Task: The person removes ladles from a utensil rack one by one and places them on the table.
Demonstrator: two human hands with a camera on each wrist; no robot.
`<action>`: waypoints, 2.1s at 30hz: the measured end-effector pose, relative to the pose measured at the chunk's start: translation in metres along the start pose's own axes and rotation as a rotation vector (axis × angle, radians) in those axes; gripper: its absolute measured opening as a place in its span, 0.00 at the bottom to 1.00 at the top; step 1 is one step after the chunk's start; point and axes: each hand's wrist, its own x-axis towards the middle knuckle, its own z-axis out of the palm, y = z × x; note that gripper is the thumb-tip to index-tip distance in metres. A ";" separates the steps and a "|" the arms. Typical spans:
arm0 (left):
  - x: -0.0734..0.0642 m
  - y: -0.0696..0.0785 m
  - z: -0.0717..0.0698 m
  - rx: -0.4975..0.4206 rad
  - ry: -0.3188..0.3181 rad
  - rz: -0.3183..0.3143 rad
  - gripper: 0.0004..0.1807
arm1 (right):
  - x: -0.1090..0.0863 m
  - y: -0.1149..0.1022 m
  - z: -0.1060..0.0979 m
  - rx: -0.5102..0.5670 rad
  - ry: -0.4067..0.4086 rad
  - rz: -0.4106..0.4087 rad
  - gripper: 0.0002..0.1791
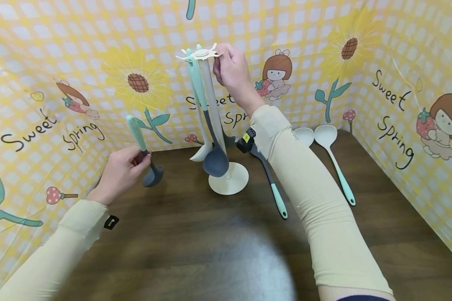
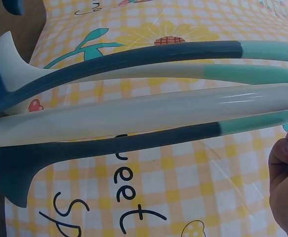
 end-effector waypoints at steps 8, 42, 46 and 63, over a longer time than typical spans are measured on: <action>-0.013 -0.042 0.001 0.116 -0.036 -0.001 0.08 | -0.002 -0.005 0.002 0.006 -0.002 -0.004 0.22; -0.066 -0.086 0.017 0.360 -0.405 -0.021 0.07 | 0.000 0.001 0.002 0.079 0.004 0.001 0.20; -0.071 -0.079 0.025 0.381 -0.532 -0.065 0.09 | 0.000 0.002 0.001 0.087 0.003 -0.002 0.20; -0.082 -0.076 0.036 0.300 -0.739 -0.251 0.02 | 0.000 0.002 -0.001 0.078 -0.001 -0.015 0.20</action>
